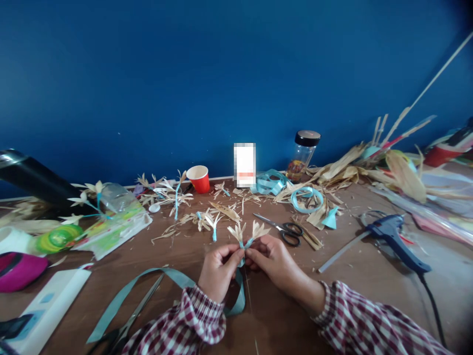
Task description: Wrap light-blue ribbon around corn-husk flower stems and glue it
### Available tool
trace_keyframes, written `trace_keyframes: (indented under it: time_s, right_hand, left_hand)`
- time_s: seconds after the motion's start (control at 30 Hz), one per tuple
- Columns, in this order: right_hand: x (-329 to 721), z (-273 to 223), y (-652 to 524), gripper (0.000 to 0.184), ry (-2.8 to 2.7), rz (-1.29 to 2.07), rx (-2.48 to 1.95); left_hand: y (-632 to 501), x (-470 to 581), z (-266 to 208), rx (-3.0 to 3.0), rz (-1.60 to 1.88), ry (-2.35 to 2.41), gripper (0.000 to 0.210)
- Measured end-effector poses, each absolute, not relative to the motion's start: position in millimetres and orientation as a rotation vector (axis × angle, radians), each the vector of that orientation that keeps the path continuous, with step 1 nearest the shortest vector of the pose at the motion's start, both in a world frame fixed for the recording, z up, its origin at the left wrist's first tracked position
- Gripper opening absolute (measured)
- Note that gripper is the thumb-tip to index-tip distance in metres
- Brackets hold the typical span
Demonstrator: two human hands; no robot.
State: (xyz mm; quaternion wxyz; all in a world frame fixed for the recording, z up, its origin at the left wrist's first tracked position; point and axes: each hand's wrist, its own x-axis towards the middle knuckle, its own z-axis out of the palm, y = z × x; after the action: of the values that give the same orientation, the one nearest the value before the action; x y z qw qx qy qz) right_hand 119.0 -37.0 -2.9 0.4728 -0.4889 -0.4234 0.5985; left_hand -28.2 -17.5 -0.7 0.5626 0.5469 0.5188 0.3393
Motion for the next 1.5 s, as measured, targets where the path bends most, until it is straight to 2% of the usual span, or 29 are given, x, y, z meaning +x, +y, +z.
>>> trace_keyframes:
  time_s: [0.6,1.0,1.07,1.17,1.27,1.5]
  right_hand:
    - [118,1,-37,0.015,-1.117,1.401,-1.214]
    - [119,-4,-37,0.022,-1.1,1.403,-1.193]
    - [120,-5,-37,0.021,-1.101,1.335,-1.229]
    - [121,0,-39,0.017,-1.274,1.051,-1.324]
    - [122,7,-41,0.007,-1.495,0.819,-1.32]
    - [123,7,-40,0.007,-1.59,0.717,-1.323]
  left_hand:
    - [-18,-27,2,1.236,0.811,1.22,0.033]
    - [-16,-29,-7,1.258,0.844,1.218,0.031]
    - [-14,-30,-10,1.228,0.866,1.214,0.032]
    - [-12,-32,-13,1.196,0.893,1.229,0.034]
    - [-14,-33,-14,1.201,0.888,1.236,0.034]
    - [-16,-30,-10,1.236,0.897,1.211,0.028]
